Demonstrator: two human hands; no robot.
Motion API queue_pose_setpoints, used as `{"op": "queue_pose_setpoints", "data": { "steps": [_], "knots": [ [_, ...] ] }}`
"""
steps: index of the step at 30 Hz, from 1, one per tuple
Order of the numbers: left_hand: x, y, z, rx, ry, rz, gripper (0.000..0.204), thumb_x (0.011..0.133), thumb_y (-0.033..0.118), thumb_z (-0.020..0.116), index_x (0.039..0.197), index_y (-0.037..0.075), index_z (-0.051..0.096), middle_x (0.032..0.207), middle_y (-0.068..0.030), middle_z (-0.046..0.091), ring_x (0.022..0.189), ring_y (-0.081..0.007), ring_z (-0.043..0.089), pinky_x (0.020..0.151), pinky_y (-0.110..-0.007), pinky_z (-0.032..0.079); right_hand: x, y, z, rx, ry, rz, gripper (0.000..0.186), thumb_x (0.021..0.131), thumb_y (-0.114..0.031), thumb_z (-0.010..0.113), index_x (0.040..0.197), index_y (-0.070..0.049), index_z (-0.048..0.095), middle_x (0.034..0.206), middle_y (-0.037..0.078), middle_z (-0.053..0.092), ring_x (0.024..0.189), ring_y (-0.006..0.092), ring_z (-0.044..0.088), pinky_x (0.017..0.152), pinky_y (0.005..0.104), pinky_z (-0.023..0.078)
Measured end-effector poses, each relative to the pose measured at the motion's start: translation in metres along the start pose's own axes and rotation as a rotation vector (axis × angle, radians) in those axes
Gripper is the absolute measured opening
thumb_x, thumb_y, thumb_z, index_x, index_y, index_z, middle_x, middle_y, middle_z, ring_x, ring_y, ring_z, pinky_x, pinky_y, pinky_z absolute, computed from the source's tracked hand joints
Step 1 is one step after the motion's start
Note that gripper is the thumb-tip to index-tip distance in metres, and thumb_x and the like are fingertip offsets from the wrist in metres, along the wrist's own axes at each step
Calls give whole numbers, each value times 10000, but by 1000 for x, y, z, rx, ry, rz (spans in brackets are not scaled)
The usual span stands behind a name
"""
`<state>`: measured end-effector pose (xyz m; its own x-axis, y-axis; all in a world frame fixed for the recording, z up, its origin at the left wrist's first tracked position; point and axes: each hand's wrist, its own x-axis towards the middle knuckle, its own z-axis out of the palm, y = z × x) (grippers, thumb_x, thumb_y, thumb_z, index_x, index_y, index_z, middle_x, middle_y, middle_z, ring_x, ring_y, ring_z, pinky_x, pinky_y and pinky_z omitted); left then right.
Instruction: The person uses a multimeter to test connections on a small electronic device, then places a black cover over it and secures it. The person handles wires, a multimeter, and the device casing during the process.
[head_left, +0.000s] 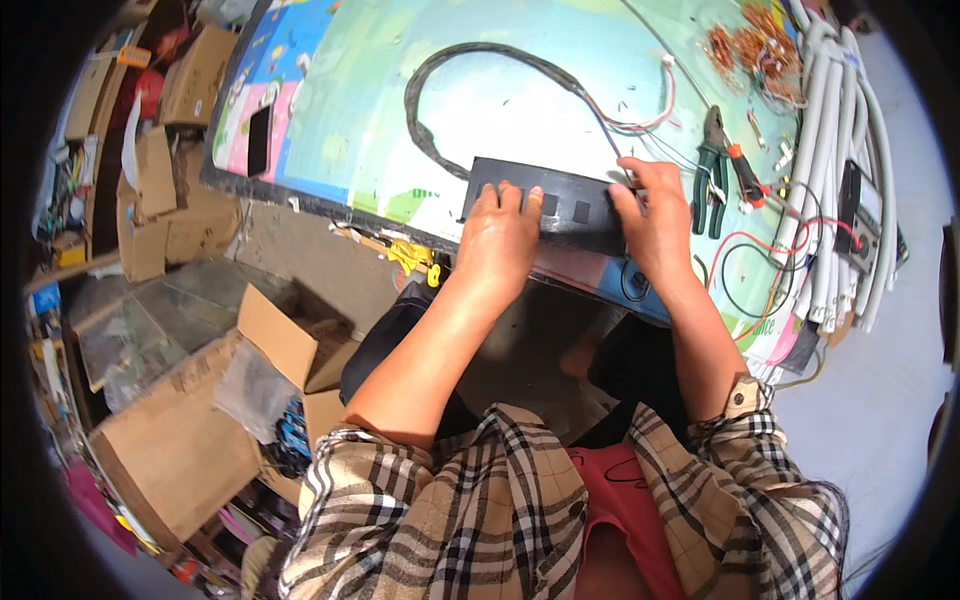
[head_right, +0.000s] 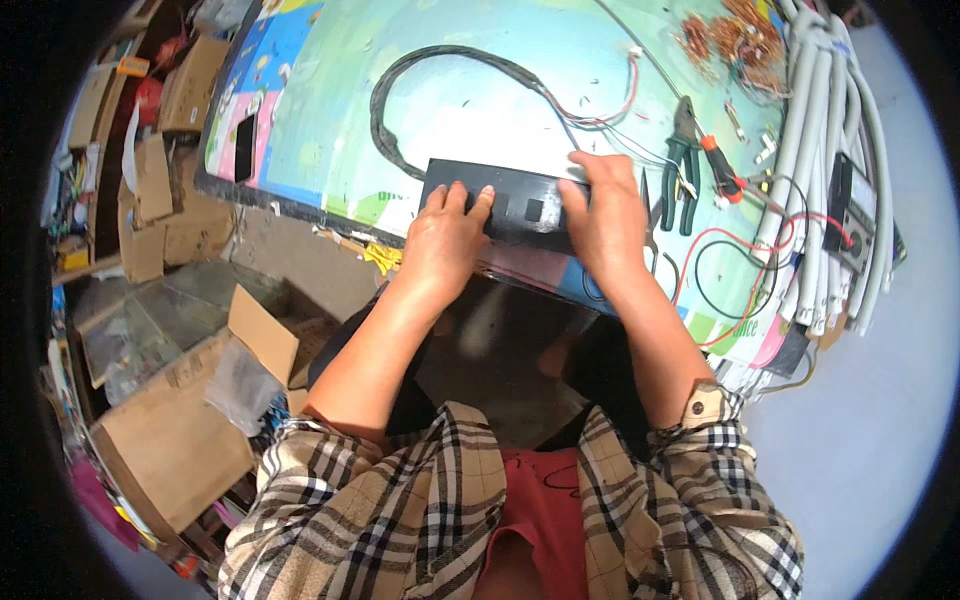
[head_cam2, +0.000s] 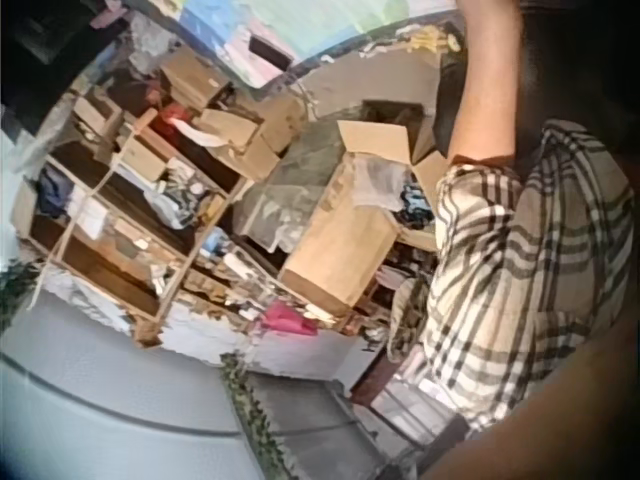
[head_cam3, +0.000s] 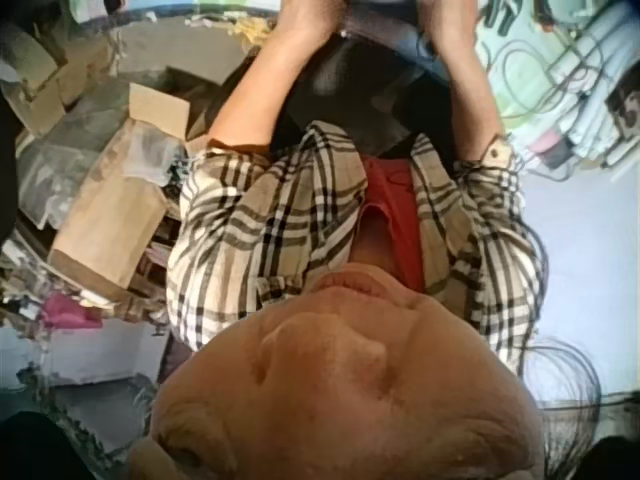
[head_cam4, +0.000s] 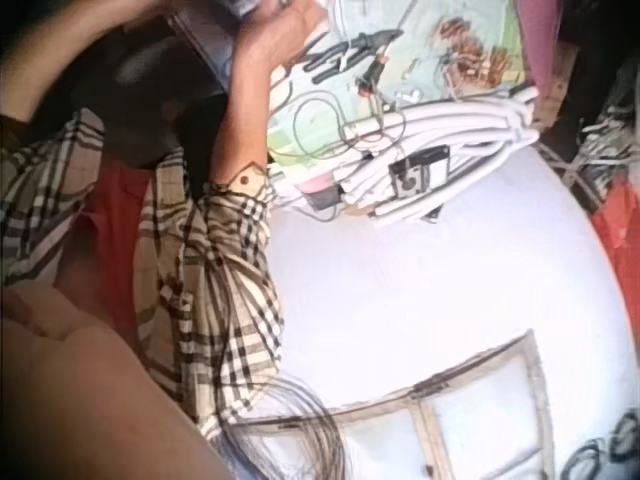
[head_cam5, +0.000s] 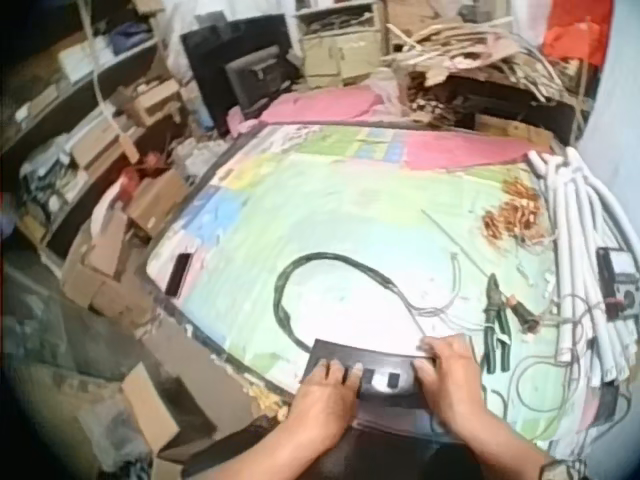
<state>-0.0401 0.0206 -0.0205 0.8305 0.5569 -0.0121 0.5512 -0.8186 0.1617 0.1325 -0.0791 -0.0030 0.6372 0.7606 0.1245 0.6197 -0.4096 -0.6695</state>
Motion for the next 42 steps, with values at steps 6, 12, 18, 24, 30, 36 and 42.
{"op": "queue_pose_setpoints", "data": {
  "steps": [6,12,18,24,30,36,42],
  "knots": [
    [3,12,14,91,162,48,377,800,101,558,1129,-81,583,1112,-280,572,1072,-434,560,910,-465,467,50,-47,62,-70,-368,-264,321,777,-277,689,1020,-67,686,1047,156,586,1028,309,565,871,387,459],
    [2,10,10,103,180,47,381,811,92,549,1164,-49,586,1115,-293,571,1033,-430,576,883,-460,471,101,-44,112,43,-803,93,356,663,-329,821,866,-62,701,827,117,683,761,243,640,715,353,505],
    [-2,7,22,133,242,3,337,796,89,564,1107,-19,636,1057,-266,604,1016,-410,587,835,-425,506,110,-51,125,72,-920,205,273,652,-168,865,748,-62,633,709,13,614,672,130,537,630,274,444],
    [-4,1,17,35,191,-10,337,790,94,569,1102,-17,629,1054,-241,579,1017,-397,581,782,-391,525,116,-54,130,46,-970,230,274,637,-147,869,708,-79,613,706,8,612,671,129,529,626,266,431],
    [1,16,10,111,-7,-42,412,844,119,546,1214,-61,553,1216,-334,498,1143,-482,502,954,-527,420,116,-45,127,19,-895,201,323,624,-229,876,733,-70,617,692,19,614,642,144,530,577,313,439],
    [-1,14,7,83,-129,-42,487,856,128,528,1309,-45,485,1290,-344,446,1212,-495,448,1003,-533,383,98,-62,110,58,-777,99,278,714,-236,812,822,-41,647,749,44,635,683,159,554,643,306,462],
    [-5,14,13,89,-42,-57,448,852,111,527,1278,-29,516,1266,-317,486,1197,-470,472,988,-509,402,55,-48,28,-188,-421,-224,393,750,-237,758,1068,-39,641,986,157,622,927,275,607,827,362,478]
  ]
}}
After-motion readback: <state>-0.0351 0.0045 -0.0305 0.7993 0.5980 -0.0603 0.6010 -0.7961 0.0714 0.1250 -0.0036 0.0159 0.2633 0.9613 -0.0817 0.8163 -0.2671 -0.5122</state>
